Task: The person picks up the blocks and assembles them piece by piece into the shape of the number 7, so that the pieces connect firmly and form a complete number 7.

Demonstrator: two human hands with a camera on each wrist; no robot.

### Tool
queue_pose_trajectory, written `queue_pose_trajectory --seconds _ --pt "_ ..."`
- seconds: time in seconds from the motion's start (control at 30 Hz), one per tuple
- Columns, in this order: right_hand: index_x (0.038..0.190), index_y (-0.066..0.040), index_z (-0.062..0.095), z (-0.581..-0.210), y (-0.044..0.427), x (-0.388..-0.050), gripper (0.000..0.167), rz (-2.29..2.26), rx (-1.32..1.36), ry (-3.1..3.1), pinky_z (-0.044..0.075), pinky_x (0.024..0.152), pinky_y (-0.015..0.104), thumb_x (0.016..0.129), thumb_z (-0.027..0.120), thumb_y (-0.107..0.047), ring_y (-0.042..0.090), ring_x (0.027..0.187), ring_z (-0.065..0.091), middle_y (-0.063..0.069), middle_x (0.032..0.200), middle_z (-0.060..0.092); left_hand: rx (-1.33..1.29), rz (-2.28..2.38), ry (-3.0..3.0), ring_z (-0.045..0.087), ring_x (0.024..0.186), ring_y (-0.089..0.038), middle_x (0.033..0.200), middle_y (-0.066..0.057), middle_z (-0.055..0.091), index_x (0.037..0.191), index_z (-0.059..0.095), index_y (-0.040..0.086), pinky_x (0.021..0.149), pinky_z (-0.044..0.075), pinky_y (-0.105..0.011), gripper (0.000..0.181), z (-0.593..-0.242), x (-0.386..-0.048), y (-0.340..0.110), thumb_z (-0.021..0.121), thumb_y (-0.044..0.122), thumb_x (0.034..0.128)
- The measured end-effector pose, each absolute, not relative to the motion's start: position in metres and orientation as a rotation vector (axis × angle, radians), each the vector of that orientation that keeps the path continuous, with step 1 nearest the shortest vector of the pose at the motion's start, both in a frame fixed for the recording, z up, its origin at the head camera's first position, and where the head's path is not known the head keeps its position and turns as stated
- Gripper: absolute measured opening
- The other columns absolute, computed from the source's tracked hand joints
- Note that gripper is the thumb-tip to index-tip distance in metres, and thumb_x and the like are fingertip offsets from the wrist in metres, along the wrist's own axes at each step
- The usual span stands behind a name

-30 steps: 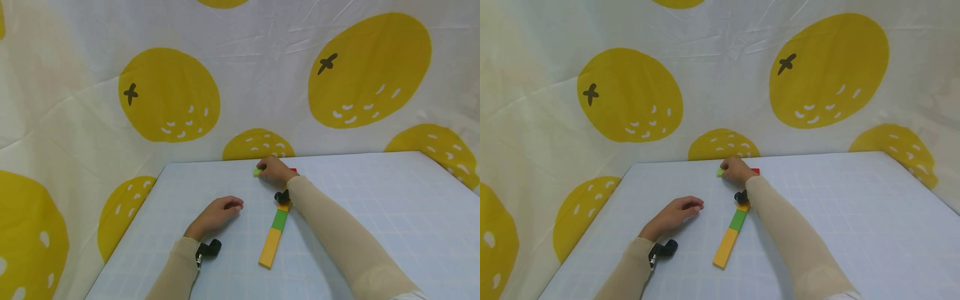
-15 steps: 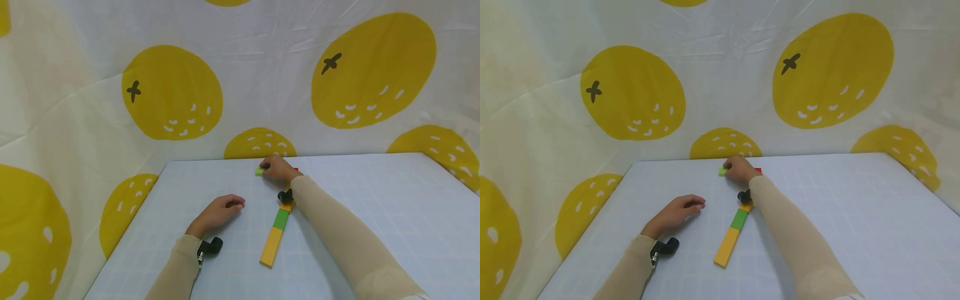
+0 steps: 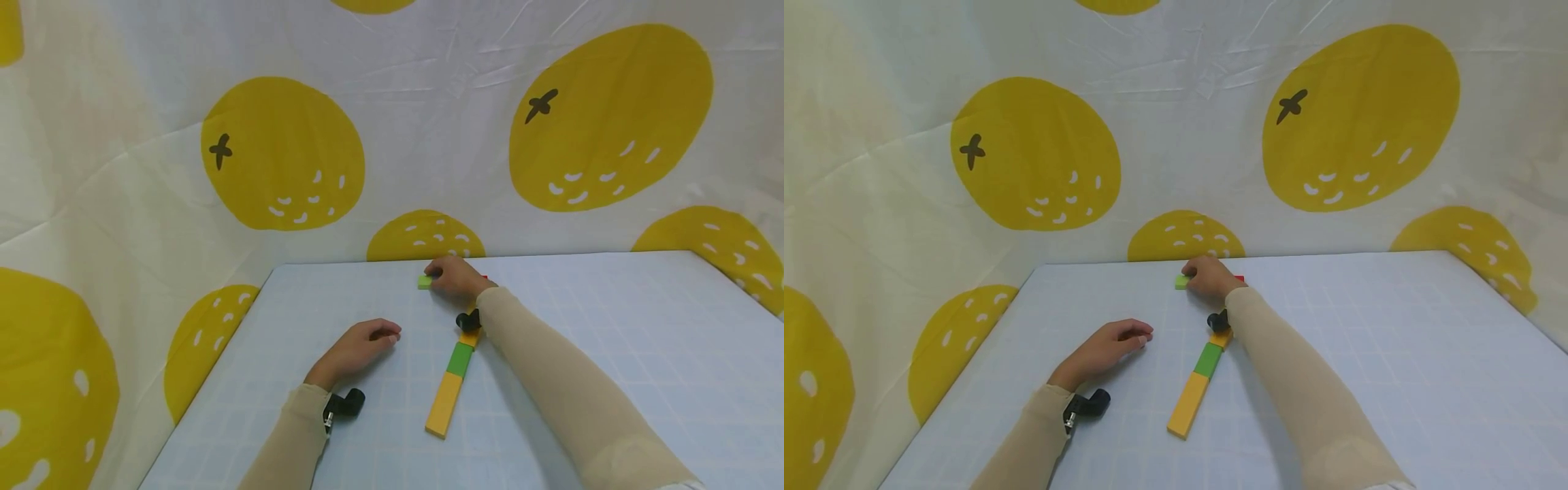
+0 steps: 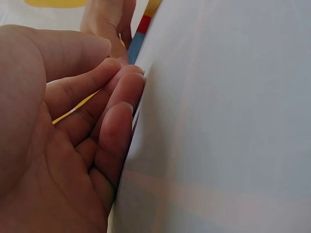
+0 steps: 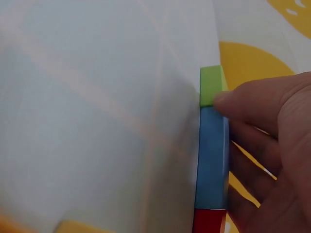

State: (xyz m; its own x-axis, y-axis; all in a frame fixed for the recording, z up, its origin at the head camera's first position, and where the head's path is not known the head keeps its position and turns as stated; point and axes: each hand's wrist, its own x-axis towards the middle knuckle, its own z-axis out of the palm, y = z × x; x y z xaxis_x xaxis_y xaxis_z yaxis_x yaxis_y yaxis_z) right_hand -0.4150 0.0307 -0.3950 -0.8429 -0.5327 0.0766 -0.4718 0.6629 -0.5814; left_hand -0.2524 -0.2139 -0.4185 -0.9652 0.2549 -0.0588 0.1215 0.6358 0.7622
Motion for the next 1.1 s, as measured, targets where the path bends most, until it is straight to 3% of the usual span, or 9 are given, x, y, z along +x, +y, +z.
queue_pose_trajectory --seconds 0.23,0.43,0.6,1.1 --pt "0.134 -0.002 0.061 -0.386 0.041 -0.41 0.042 -0.994 -0.74 2.776 0.048 0.1 0.044 0.096 0.063 -0.02 0.027 0.115 0.06 0.013 0.128 0.064 0.319 1.229 2.691 0.055 0.115 -0.015 0.118 0.012 0.065 0.12 0.069 0.025 0.106 0.042 -0.044 0.023 -0.418 -0.252 -0.212 0.061 0.035 0.1007" --pt "0.127 -0.004 0.064 -0.377 0.05 -0.405 0.035 -1.126 -0.702 2.784 0.053 0.091 0.042 0.099 0.061 -0.023 0.025 0.108 0.062 0.011 0.124 0.066 0.328 1.231 2.699 0.055 0.116 -0.017 0.119 0.01 0.065 0.12 0.069 0.024 0.106 0.042 -0.046 0.024 -0.415 -0.251 -0.215 0.06 0.034 0.1009" --pt "0.121 -0.009 0.068 -0.375 0.058 -0.402 0.027 -1.178 -0.697 2.82 0.051 0.096 0.042 0.099 0.061 -0.024 0.023 0.107 0.062 0.007 0.119 0.068 0.34 1.237 2.701 0.055 0.116 -0.018 0.119 0.009 0.065 0.12 0.069 0.023 0.105 0.042 -0.047 0.024 -0.418 -0.251 -0.217 0.061 0.035 0.1008" --pt "0.122 -0.012 0.07 -0.382 0.093 -0.373 0.029 -1.486 -0.587 2.718 0.051 0.098 0.042 0.098 0.066 -0.027 0.025 0.113 0.06 0.005 0.119 0.069 0.317 1.22 2.713 0.055 0.114 -0.017 0.118 0.011 0.065 0.12 0.069 0.026 0.105 0.043 -0.046 0.023 -0.419 -0.251 -0.214 0.061 0.036 0.1004"
